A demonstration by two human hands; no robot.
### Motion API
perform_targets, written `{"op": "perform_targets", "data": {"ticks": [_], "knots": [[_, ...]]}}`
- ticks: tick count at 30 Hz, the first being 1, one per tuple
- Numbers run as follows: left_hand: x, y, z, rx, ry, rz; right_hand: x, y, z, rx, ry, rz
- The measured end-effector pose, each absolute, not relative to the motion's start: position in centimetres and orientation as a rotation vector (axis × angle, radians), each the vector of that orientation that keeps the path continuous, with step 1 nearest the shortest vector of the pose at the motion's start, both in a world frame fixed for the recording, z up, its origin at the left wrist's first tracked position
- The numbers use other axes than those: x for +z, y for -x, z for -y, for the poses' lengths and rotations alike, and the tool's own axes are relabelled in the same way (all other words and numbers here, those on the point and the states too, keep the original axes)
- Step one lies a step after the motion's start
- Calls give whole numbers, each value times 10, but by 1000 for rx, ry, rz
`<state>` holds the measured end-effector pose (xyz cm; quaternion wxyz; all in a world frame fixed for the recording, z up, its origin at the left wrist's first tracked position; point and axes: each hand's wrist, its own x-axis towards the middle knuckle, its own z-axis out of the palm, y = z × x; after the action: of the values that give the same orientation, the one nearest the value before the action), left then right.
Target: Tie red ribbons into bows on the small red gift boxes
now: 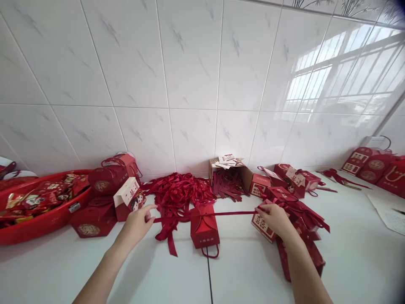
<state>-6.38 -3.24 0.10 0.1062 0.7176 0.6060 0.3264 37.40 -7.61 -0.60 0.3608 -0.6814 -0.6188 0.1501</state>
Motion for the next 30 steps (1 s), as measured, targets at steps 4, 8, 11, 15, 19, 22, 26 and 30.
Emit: {"op": "perform_targets", "data": {"ticks": [4,8,11,15,19,22,26,30], "knots": [[-24,53,40,1002,-2067,-1716,-17,-357,77,369,1778,1608],[-37,4,39,1132,-1980,-1602,-17,-316,69,421,1603,1770],[-46,-29,37,1170,-1872,-1555,-21,-285,62,566,1514,1900],[-53,-52,38,1092,-1771,-1511,-34,-258,56,731,1495,1953],[-51,-53,43,953,-1696,-1497,-43,-250,58,859,1559,1898],[-46,-45,49,862,-1710,-1462,-42,-253,64,929,1619,1833],[-35,-35,65,776,-1746,-1396,-38,-261,83,1014,1557,1842],[-26,-32,91,690,-1756,-1342,-37,-265,112,1041,1496,1839]]}}
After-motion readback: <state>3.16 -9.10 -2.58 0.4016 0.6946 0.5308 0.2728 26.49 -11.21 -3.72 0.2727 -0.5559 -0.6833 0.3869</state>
